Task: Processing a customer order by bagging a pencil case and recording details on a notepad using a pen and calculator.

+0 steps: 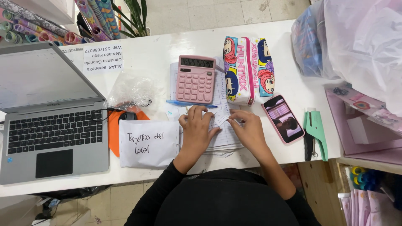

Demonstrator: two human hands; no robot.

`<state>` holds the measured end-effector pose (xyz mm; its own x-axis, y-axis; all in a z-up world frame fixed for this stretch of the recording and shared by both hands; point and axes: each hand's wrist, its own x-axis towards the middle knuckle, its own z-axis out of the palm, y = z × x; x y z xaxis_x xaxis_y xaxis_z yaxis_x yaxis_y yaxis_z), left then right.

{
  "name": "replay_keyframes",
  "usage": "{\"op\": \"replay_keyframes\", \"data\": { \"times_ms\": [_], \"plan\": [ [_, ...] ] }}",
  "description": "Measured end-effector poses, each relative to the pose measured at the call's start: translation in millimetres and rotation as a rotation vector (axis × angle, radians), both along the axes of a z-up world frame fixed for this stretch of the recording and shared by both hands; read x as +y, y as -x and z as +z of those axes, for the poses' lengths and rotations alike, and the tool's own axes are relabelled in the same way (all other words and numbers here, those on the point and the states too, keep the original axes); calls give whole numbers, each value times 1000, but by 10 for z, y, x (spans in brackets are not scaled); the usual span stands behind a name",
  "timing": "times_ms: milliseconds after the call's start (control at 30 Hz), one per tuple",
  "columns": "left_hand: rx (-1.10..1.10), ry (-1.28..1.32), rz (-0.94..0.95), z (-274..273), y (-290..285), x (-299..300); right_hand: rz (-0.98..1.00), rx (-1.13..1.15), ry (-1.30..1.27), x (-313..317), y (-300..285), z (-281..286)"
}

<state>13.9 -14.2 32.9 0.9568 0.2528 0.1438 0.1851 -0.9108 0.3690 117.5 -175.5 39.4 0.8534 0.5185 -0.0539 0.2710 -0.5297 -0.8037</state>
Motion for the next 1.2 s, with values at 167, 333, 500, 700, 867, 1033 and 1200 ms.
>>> {"op": "replay_keyframes", "data": {
  "times_ms": [167, 333, 500, 700, 867, 1033, 1200],
  "plan": [
    [12, 33, 24, -7, -16, -28, -27, 4, -1, 66, 0, -22],
    [27, 51, 42, -44, -18, -60, -18, 9, 17, 112, 34, -43],
    [37, 66, 44, -31, -21, -74, -13, 71, 18, 130, 37, -36],
    [-8, 53, 43, -56, -26, -63, -38, 170, -29, 166, 26, -89],
    [-25, 52, 33, -60, -17, -63, -41, 222, -72, 178, -1, -173],
    [-39, 53, 14, -3, -1, -54, -28, 228, -86, 196, -32, -191],
    [-116, 67, -22, 164, 60, -6, -105, 174, -319, 142, -51, -57]
  ]
}}
